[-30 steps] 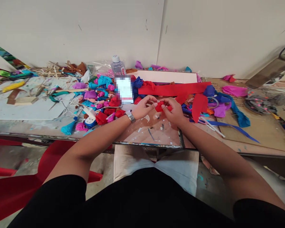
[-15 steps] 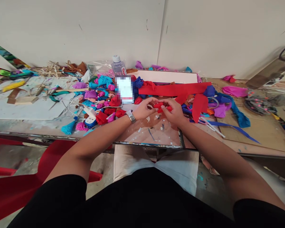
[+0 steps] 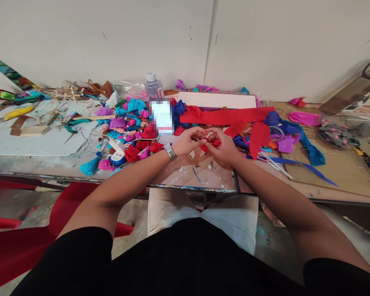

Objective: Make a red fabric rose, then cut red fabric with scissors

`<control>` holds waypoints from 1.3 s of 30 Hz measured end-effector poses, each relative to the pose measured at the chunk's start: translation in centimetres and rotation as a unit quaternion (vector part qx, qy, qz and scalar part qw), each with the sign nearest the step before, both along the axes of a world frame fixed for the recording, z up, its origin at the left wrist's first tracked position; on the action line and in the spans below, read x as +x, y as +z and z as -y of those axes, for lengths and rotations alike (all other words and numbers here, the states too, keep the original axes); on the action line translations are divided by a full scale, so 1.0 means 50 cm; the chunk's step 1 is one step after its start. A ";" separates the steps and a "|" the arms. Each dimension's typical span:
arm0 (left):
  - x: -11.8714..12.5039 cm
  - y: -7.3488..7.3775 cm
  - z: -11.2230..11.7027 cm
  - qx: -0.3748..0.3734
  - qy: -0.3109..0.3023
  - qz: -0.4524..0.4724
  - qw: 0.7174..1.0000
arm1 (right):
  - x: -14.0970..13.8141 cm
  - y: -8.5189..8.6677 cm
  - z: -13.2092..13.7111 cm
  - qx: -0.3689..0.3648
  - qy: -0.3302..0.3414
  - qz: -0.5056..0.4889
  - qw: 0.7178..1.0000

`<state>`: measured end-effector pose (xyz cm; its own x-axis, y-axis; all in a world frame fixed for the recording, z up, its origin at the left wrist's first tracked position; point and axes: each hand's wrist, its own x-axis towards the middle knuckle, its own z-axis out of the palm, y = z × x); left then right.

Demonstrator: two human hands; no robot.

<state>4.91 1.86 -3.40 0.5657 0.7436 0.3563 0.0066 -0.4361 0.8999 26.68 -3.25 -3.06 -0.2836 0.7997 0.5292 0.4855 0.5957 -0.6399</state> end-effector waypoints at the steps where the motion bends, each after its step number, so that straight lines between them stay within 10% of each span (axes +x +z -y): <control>1: 0.000 0.002 0.000 0.003 0.001 0.001 1.000 | 0.000 -0.001 -0.001 -0.002 0.000 0.001 1.000; 39: -0.001 0.003 -0.005 -0.017 0.020 0.063 0.998 | -0.004 0.001 -0.004 0.003 -0.003 -0.072 0.997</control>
